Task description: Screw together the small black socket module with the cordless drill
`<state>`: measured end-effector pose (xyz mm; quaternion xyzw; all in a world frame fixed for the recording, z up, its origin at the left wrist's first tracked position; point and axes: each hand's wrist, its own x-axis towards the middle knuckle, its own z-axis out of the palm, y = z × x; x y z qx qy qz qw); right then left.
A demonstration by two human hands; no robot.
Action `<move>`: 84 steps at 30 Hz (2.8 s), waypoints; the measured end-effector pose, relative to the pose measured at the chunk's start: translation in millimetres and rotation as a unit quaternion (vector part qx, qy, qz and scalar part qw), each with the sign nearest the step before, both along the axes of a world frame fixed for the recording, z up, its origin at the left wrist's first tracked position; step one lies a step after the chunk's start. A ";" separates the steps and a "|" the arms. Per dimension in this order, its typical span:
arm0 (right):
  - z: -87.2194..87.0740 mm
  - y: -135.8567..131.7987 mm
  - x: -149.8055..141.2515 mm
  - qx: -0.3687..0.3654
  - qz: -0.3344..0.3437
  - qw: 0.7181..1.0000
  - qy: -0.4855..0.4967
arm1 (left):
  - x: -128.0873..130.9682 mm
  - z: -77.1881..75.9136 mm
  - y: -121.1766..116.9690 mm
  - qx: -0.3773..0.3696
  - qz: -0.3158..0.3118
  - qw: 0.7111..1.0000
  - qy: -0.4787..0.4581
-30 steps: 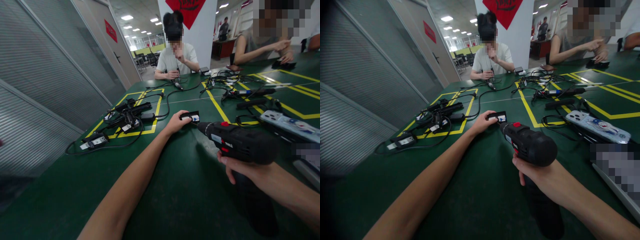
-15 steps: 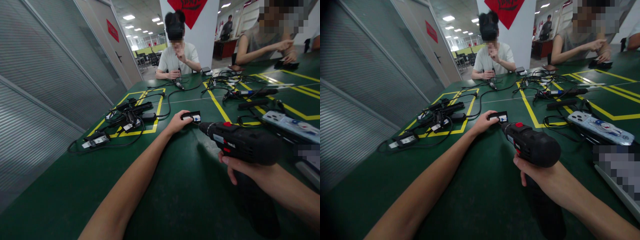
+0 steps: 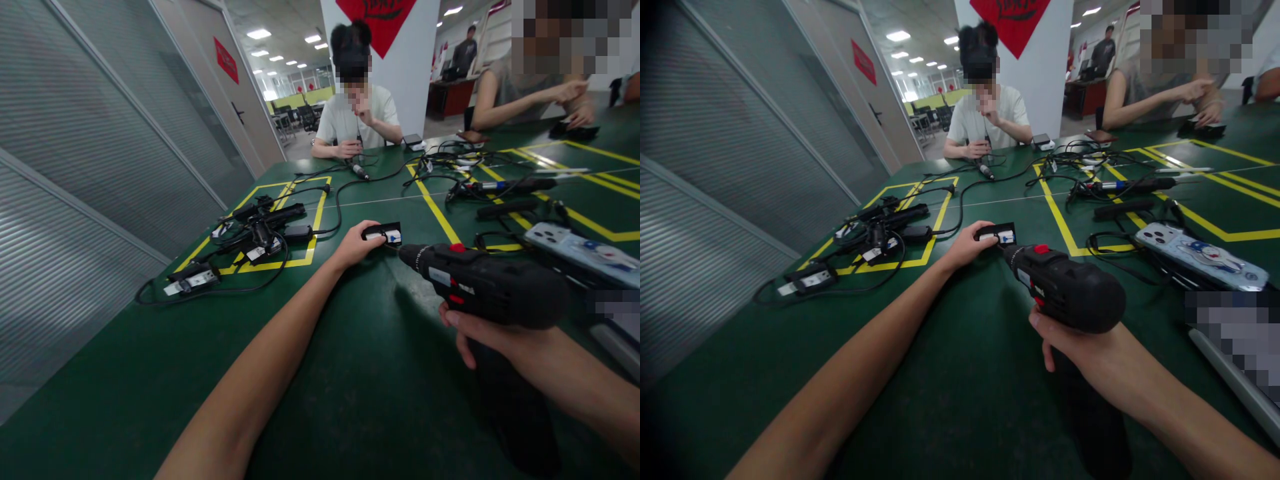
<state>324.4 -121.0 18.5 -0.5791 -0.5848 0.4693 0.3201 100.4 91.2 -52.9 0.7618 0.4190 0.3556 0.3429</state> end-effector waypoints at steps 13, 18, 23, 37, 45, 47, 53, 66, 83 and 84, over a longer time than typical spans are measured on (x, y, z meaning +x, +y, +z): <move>1.6 0.1 -0.9 -0.056 -0.007 0.998 0.037 | 0.4 -0.2 0.5 0.000 0.007 1.000 0.007; 1.7 0.0 -3.3 -0.055 -0.013 0.994 0.094 | -0.1 0.5 0.6 0.012 -0.001 1.000 0.005; 10.0 -1.7 -4.5 -0.050 0.001 0.998 0.045 | -0.4 0.8 0.5 0.007 0.000 1.000 0.011; 13.3 -1.7 -3.6 -0.075 -0.009 0.997 0.026 | -0.2 1.8 -0.8 0.012 0.006 1.000 0.016; -0.3 1.8 1.8 -0.058 0.006 0.997 0.055 | -0.5 2.8 -2.0 0.012 0.005 1.000 0.015; -0.3 1.5 2.7 -0.052 0.009 0.996 0.065 | -0.4 1.7 -1.2 0.013 0.007 1.000 0.015; 8.0 -1.5 2.1 -0.085 0.011 0.996 -0.011 | -0.5 -0.2 0.9 0.007 0.014 1.000 0.017; -0.7 2.2 -0.7 -0.067 0.028 0.997 -0.010 | -1.6 0.5 1.2 0.017 0.007 1.000 0.019; 10.0 1.7 -6.2 -0.090 -0.004 0.996 0.023 | -1.4 0.7 0.7 0.010 0.011 1.000 0.022; 10.1 1.2 -6.0 -0.090 -0.005 0.996 0.030 | -1.5 1.3 0.4 0.009 0.011 1.000 0.024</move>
